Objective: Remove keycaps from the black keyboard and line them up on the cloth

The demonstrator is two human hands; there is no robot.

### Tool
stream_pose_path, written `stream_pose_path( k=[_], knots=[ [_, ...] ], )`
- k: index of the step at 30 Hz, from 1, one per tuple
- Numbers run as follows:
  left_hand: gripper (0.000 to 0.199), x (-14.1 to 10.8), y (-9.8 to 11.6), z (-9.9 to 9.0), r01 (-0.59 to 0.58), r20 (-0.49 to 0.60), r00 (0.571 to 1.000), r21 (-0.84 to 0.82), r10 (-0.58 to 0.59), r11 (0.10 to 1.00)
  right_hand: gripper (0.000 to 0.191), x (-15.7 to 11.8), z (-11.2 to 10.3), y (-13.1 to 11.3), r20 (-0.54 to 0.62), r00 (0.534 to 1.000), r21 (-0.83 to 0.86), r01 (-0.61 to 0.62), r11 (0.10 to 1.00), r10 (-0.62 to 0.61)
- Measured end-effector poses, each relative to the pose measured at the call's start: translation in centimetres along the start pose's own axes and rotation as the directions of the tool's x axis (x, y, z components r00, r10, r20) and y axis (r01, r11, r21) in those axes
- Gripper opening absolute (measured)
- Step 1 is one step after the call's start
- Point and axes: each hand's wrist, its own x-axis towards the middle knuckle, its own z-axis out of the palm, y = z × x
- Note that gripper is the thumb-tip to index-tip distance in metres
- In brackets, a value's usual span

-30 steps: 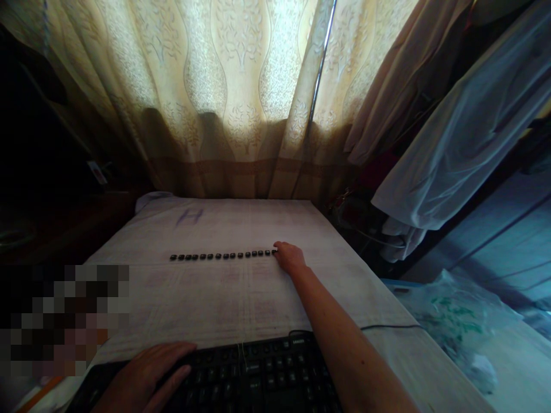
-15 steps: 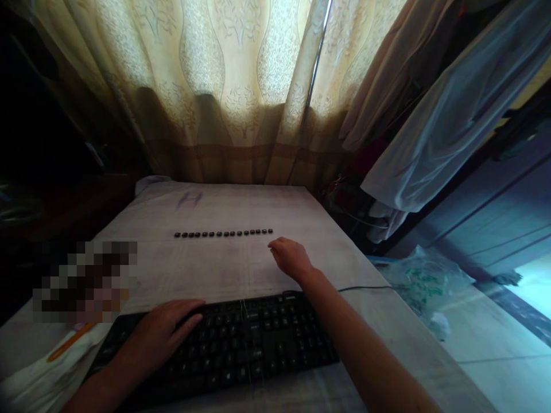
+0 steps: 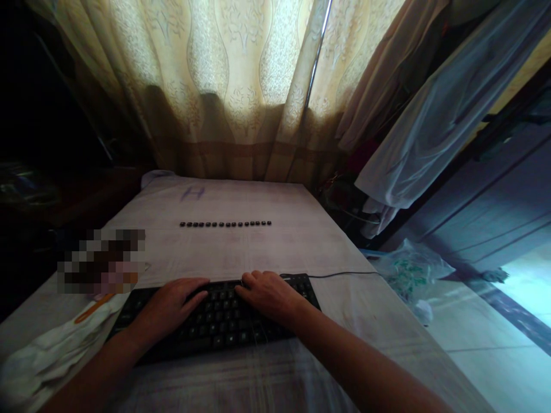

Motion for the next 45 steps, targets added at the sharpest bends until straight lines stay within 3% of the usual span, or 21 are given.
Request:
stream_pose_path(
  k=[8, 15, 17, 19, 20, 21, 22, 24, 26, 27, 29, 31, 34, 41, 45],
  knots=[
    [0.036, -0.2, -0.3, 0.2, -0.042, -0.025, 0.999, -0.010, 0.041, 0.999, 0.011, 0.3, -0.1, 0.1, 0.043, 0.999, -0.107, -0.001, 0.994, 0.006],
    [0.038, -0.3, -0.3, 0.2, -0.039, -0.019, 0.999, -0.002, 0.039, 0.999, 0.012, 0.0, 0.6, 0.5, 0.051, 0.998, -0.068, 0.039, 0.997, -0.035],
    [0.037, -0.4, -0.2, 0.1, -0.042, -0.017, 0.999, 0.005, 0.042, 0.999, 0.013, -0.5, 0.8, 1.0, 0.029, 0.999, 0.002, -0.042, 0.999, 0.042],
    [0.037, -0.4, -0.2, -0.1, -0.049, -0.013, 0.999, 0.016, 0.049, 0.999, 0.015, -1.2, 1.0, 1.7, -0.048, 0.976, 0.158, -0.202, 0.967, 0.212],
    [0.037, -0.5, -0.1, -0.1, -0.053, -0.014, 0.999, 0.024, 0.053, 0.998, 0.014, -1.8, 1.1, 2.2, -0.104, 0.938, 0.278, -0.292, 0.915, 0.331],
    [0.038, -0.5, 0.0, 0.0, -0.058, -0.015, 0.998, 0.036, 0.059, 0.998, 0.013, -2.4, 1.2, 2.7, -0.161, 0.871, 0.423, -0.365, 0.830, 0.465],
    [0.038, -0.6, 0.1, 0.0, -0.063, -0.019, 0.998, 0.049, 0.064, 0.997, 0.013, -3.0, 1.3, 3.1, -0.203, 0.774, 0.580, -0.397, 0.711, 0.599],
    [0.041, -0.8, 0.5, 0.3, -0.077, -0.027, 0.996, 0.075, 0.079, 0.994, 0.019, -4.3, 1.6, 4.0, -0.200, 0.547, 0.845, -0.323, 0.426, 0.813],
    [0.049, -1.0, 1.1, 0.8, -0.094, -0.015, 0.995, 0.089, 0.095, 0.992, 0.026, -5.5, 2.0, 4.5, -0.107, 0.377, 0.965, -0.183, 0.187, 0.920],
    [0.054, -1.1, 1.4, 1.0, -0.104, 0.002, 0.995, 0.091, 0.104, 0.990, 0.028, -5.9, 2.1, 4.6, -0.060, 0.330, 0.985, -0.133, 0.109, 0.942],
    [0.069, -1.4, 2.0, 1.6, -0.131, 0.054, 0.990, 0.094, 0.126, 0.987, 0.030, -6.3, 2.5, 4.6, 0.003, 0.294, 0.994, -0.109, 0.031, 0.956],
    [0.085, -1.6, 2.4, 2.1, -0.169, 0.101, 0.982, 0.099, 0.160, 0.981, 0.029, -6.3, 3.0, 4.3, 0.020, 0.306, 0.988, -0.152, 0.028, 0.952],
    [0.099, -1.9, 2.5, 2.7, -0.207, 0.140, 0.972, 0.115, 0.190, 0.972, 0.026, -5.7, 3.8, 4.0, 0.018, 0.368, 0.974, -0.217, 0.067, 0.930],
    [0.098, -2.0, 1.9, 3.4, -0.235, 0.109, 0.969, 0.133, 0.221, 0.963, 0.026, -5.2, 4.5, 4.4, 0.100, 0.548, 0.936, -0.336, 0.109, 0.830],
    [0.098, -1.9, 2.4, 3.1, -0.225, 0.132, 0.969, 0.141, 0.207, 0.964, 0.027, -5.2, 4.6, 4.9, 0.109, 0.597, 0.925, -0.354, 0.138, 0.795]
  ],
)
